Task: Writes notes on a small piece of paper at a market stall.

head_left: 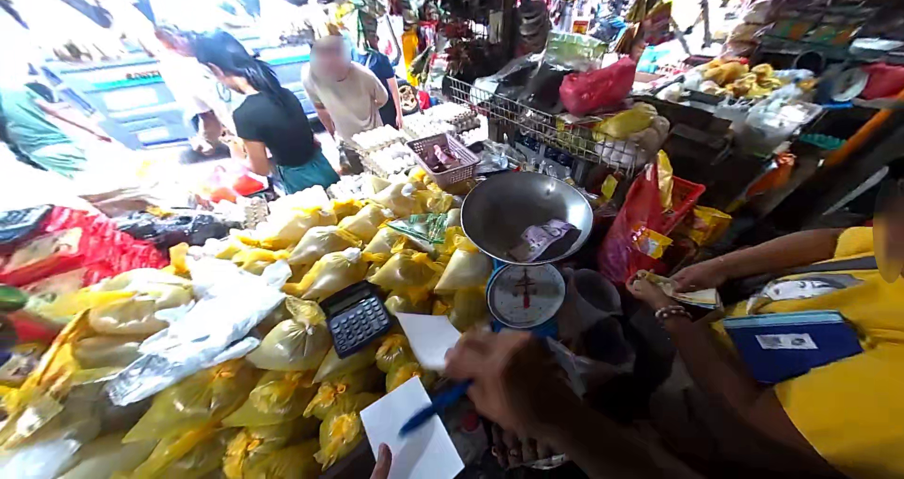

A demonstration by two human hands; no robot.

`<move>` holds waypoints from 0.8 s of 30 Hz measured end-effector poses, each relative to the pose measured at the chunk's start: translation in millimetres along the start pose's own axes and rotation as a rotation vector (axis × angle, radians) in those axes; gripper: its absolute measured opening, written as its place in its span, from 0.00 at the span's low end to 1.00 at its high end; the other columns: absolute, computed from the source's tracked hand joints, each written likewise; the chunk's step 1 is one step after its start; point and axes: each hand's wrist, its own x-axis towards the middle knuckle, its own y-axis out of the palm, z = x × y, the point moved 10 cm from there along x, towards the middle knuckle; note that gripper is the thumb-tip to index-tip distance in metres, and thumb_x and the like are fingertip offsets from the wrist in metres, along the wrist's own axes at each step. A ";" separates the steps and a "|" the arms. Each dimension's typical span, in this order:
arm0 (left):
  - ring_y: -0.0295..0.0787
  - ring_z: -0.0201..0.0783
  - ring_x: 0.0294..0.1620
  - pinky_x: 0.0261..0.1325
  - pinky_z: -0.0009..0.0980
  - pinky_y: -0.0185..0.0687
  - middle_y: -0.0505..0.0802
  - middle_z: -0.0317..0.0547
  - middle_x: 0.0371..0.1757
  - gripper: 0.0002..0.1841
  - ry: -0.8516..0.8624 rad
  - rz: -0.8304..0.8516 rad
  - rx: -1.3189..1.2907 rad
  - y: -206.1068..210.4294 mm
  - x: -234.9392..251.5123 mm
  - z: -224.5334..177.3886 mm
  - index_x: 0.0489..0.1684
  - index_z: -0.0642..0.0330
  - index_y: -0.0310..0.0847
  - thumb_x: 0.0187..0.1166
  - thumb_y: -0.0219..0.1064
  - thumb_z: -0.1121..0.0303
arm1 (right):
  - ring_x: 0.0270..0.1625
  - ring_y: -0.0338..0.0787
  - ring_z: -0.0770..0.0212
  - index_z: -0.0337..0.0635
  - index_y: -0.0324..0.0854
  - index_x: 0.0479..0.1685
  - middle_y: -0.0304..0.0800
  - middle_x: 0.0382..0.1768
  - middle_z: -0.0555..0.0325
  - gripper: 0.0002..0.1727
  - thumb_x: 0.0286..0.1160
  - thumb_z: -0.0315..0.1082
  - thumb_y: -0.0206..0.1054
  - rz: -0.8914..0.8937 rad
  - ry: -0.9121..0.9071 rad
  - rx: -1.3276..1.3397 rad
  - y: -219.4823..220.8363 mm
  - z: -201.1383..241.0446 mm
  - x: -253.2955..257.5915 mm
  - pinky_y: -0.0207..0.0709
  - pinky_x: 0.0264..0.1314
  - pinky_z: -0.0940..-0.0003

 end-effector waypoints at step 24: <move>0.97 0.49 0.40 0.44 0.47 0.95 0.95 0.60 0.41 0.15 0.043 -0.303 -0.049 -26.7 -17.7 -38.6 0.57 0.68 0.77 0.75 0.66 0.71 | 0.31 0.91 0.46 0.56 0.50 0.97 0.90 0.28 0.53 0.39 0.86 0.44 0.59 0.437 -0.195 0.137 93.5 78.3 88.3 0.84 0.36 0.43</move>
